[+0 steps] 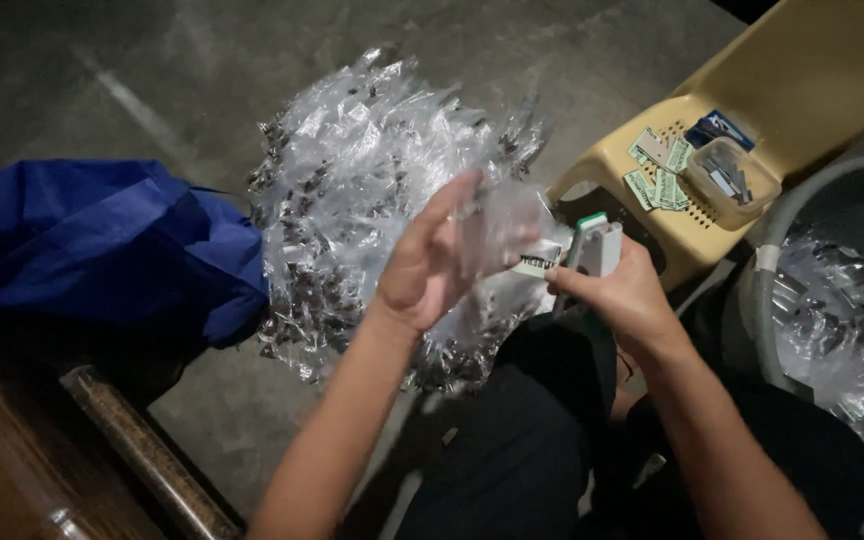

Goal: Sealing small plastic bags containing metal parts by folding the top and stapling them.

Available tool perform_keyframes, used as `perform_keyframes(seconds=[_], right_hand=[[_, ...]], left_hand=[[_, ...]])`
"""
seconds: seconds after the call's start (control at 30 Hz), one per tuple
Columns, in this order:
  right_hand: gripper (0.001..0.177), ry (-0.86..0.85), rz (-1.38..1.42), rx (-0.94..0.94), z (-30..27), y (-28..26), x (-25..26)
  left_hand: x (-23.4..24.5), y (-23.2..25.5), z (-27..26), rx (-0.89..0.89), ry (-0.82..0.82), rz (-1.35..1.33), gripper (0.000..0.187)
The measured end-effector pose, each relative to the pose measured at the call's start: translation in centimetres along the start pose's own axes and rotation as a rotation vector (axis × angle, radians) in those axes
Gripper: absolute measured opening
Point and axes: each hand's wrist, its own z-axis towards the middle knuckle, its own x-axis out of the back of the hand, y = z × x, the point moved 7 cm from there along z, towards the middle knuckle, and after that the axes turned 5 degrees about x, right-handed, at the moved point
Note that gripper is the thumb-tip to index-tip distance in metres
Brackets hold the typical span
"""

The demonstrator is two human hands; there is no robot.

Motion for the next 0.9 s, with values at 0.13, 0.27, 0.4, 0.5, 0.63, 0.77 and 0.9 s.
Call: perform_keyframes(seconds=[0.13,0.27,0.4,0.5,0.63,0.77,0.9], right_hand=[[0.035,-0.071,0.176,-0.159,0.0,1.7,0.2],[0.031,-0.102,0.298,-0.238,-0.6,1.6,0.5],[0.040,-0.036,-0.382,0.189,0.7,-0.6,3.8],[0.041,-0.085,-0.562,0.350,-0.4,-2.6,3.1],[0.040,-0.109,-0.586,0.357,1.3,-0.4,3.9],[0.038,-0.033,-0.389,0.364,2.0,-1.9,7.0],[0.041,0.118,-0.515,0.265,2.7,0.9,13.8]], left_hand=[[3.0,-1.0,1.2,-0.167,-0.015,0.268,0.108],[4.1,-4.0,1.3,-0.470,-0.007,1.480,0.080],[5.8,-5.7,2.8,-0.194,0.096,1.600,0.076],[4.0,-6.5,2.9,-0.109,0.074,1.561,0.079],[2.4,-6.6,3.5,-0.087,0.000,1.498,0.084],[3.6,-9.4,2.6,0.070,-0.091,1.460,0.057],[9.0,-13.4,3.1,0.233,-0.143,1.464,0.048]])
